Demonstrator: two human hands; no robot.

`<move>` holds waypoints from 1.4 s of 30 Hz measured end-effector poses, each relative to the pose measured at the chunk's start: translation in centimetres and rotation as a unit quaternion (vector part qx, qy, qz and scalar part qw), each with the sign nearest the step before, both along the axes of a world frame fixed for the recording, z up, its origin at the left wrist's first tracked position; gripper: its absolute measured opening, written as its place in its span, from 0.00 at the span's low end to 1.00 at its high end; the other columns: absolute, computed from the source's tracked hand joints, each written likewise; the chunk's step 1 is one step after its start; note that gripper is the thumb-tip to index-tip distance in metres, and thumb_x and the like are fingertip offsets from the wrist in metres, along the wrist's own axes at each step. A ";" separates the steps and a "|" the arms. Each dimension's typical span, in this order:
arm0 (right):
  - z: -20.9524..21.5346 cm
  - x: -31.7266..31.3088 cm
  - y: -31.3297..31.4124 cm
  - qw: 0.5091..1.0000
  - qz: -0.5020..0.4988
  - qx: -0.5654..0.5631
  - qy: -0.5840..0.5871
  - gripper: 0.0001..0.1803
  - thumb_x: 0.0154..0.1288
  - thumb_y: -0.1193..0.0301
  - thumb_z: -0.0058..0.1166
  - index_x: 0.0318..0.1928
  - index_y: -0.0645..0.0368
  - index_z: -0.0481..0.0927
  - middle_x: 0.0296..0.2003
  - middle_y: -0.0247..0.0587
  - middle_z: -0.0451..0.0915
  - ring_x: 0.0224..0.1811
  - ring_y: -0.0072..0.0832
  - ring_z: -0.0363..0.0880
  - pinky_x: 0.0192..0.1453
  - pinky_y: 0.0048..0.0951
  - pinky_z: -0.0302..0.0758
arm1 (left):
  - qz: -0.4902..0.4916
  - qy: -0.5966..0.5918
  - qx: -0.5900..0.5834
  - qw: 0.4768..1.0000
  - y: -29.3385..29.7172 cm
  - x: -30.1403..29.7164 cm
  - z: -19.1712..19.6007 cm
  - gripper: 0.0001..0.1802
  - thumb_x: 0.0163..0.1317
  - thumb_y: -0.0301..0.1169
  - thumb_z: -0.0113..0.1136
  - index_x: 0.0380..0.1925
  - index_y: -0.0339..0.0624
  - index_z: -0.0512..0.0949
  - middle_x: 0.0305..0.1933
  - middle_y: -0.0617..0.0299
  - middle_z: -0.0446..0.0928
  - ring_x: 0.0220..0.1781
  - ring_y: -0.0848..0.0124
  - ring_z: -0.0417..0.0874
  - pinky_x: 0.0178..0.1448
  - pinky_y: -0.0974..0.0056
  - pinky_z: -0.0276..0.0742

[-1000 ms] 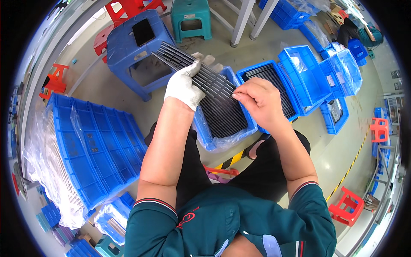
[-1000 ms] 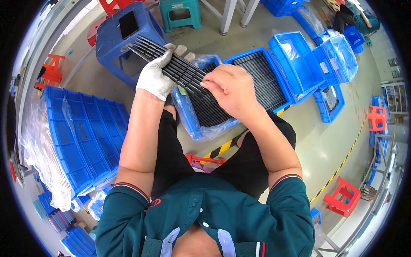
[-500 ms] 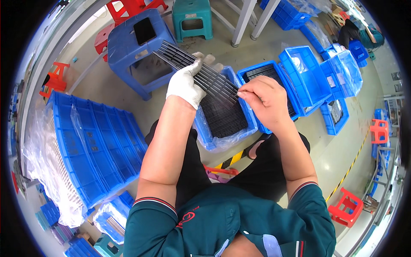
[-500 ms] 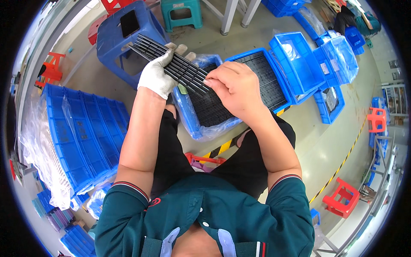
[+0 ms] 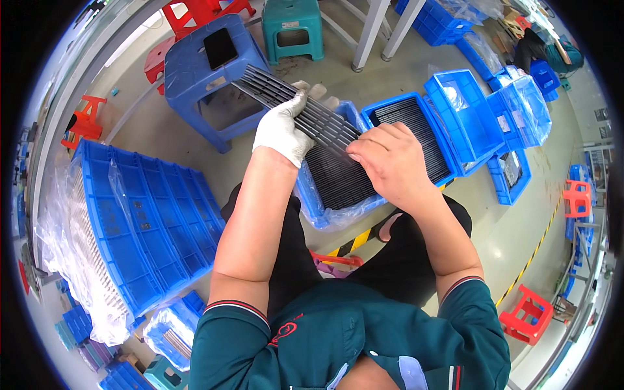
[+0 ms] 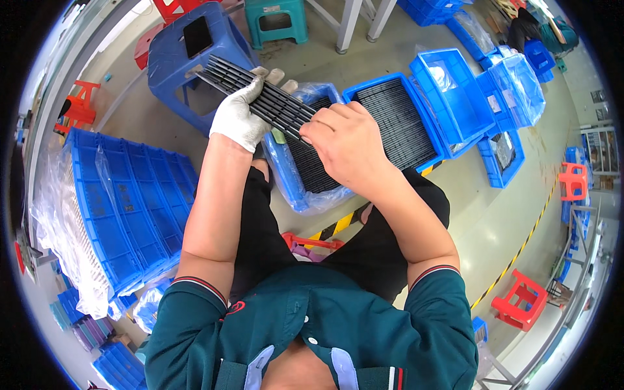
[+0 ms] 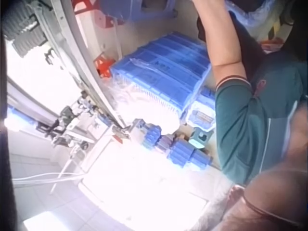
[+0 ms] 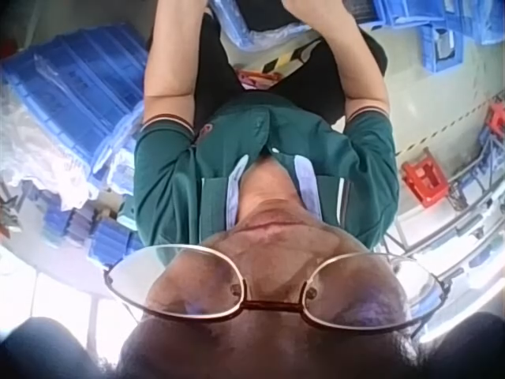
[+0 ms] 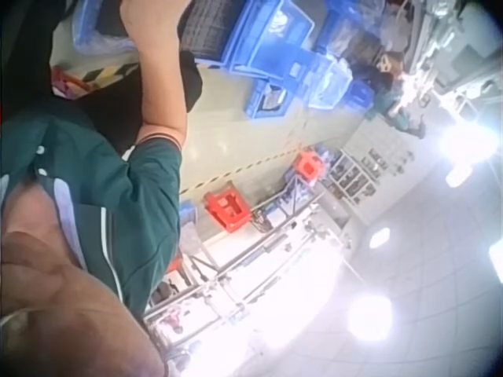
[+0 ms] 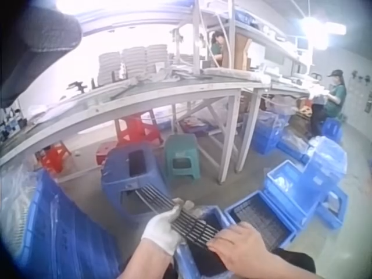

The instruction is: The person is inspecting and organizing bundles of black metal rods using a small probe tool in a factory setting.

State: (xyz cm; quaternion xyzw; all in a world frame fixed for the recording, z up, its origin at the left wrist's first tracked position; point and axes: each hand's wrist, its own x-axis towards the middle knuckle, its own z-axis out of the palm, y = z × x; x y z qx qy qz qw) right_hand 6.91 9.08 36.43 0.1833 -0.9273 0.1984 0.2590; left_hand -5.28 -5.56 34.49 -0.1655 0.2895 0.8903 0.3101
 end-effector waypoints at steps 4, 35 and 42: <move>-0.5 -0.2 0.2 1.000 -0.004 0.023 -0.017 0.05 0.50 0.72 0.63 0.29 0.54 0.81 0.26 0.32 0.76 0.30 0.30 0.76 0.35 0.32 0.68 | 0.002 -0.001 0.025 1.000 0.1 -0.2 -0.7 0.08 0.70 0.27 0.45 0.45 0.40 0.72 0.50 0.48 0.76 0.55 0.43 0.76 0.59 0.39 0.73; -0.3 -0.2 0.0 0.999 -0.031 -0.033 -0.024 0.04 0.49 0.73 0.64 0.27 0.54 0.80 0.25 0.32 0.77 0.29 0.32 0.77 0.35 0.33 0.69 | 0.011 0.014 0.074 0.997 -0.1 -0.2 -0.6 0.09 0.70 0.27 0.45 0.46 0.40 0.72 0.52 0.47 0.76 0.60 0.43 0.74 0.64 0.40 0.70; -0.8 -0.1 0.2 0.998 -0.014 -0.032 -0.045 0.05 0.49 0.72 0.64 0.26 0.54 0.80 0.24 0.32 0.76 0.29 0.32 0.76 0.35 0.34 0.68 | 0.003 -0.004 0.054 0.999 0.2 -0.1 -0.7 0.08 0.70 0.27 0.45 0.45 0.40 0.72 0.51 0.47 0.76 0.58 0.43 0.75 0.61 0.40 0.72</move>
